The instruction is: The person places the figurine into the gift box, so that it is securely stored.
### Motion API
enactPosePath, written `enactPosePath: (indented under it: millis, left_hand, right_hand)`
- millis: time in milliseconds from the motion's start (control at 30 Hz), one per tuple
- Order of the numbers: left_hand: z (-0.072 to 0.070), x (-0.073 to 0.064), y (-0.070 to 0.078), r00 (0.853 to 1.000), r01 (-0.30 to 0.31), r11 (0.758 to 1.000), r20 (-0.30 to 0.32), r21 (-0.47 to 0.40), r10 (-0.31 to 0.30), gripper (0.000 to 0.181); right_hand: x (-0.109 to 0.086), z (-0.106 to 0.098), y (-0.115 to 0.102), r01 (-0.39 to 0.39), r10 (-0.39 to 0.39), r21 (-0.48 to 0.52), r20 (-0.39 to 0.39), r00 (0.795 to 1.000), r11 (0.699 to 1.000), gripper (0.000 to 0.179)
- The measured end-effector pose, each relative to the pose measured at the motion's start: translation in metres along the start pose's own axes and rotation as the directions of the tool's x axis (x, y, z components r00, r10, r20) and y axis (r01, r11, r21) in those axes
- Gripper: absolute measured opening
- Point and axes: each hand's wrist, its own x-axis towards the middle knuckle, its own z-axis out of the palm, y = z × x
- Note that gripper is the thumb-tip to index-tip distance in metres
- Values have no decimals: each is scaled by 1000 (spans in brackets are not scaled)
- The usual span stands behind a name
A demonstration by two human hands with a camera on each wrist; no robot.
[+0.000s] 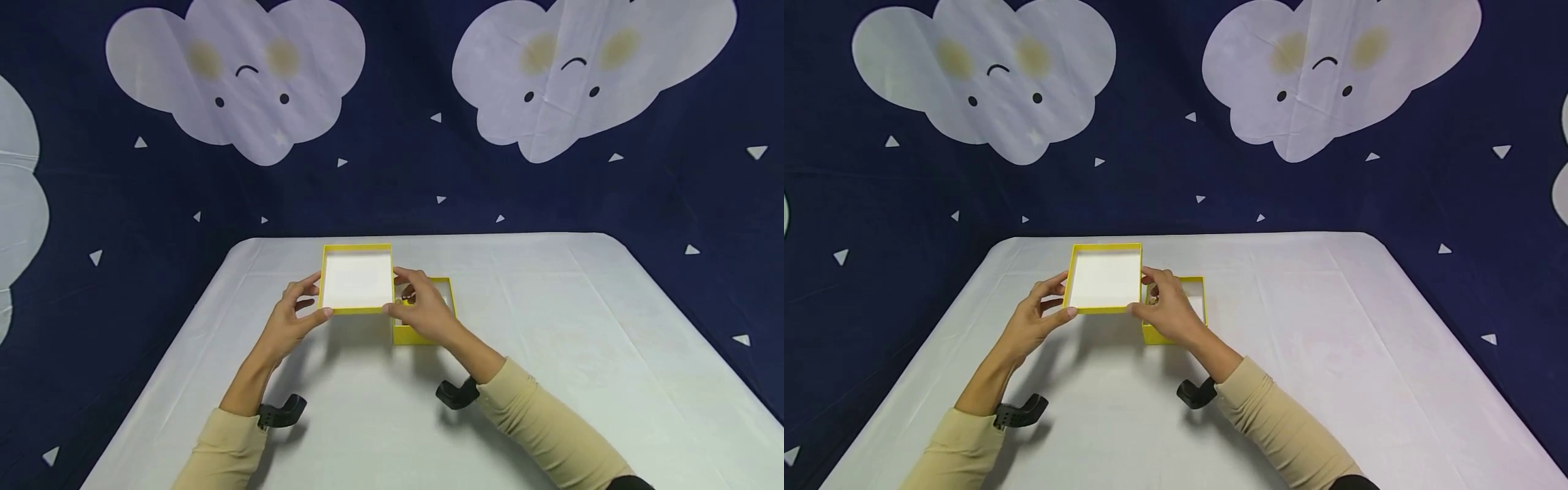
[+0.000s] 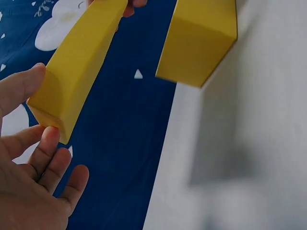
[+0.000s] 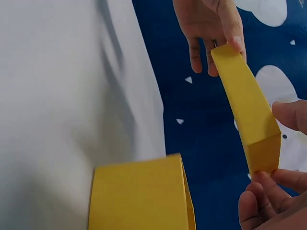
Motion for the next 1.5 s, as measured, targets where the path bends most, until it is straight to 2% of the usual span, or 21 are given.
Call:
enactPosePath:
  millis: [167, 333, 500, 767, 1067, 1300, 1500]
  left_hand:
    - [16, 7, 6, 999, -23, 999, 31, -42, 24, 72]
    - [31, 14, 10, 998, -11, 998, 54, -64, 15, 72]
    - [44, 23, 11, 997, -6, 996, 71, -84, 12, 67]
    - [62, 32, 12, 998, -5, 997, 68, -73, 10, 56]
    - [80, 39, 15, 997, 10, 986, 80, -164, 3, 42]
    - [91, 43, 14, 997, 4, 978, 76, -208, 12, 41]
    - [90, 33, 39, 994, 40, 980, 108, -194, -19, 46]
  right_hand:
    - [-3, -15, 7, -27, 29, 44, -37, 999, 999, 70]
    - [-5, -28, 15, -5, 10, 53, -80, 997, 999, 64]
    - [-7, -39, 24, -18, 25, 63, -117, 993, 998, 56]
    - [-10, -55, 36, -50, 71, 136, -152, 986, 989, 55]
    - [-15, -66, 52, -7, 45, 204, -183, 982, 979, 53]
    - [-19, -70, 59, 18, 35, 246, -208, 978, 969, 55]
    - [-23, -71, 66, 30, 22, 210, -239, 971, 977, 50]
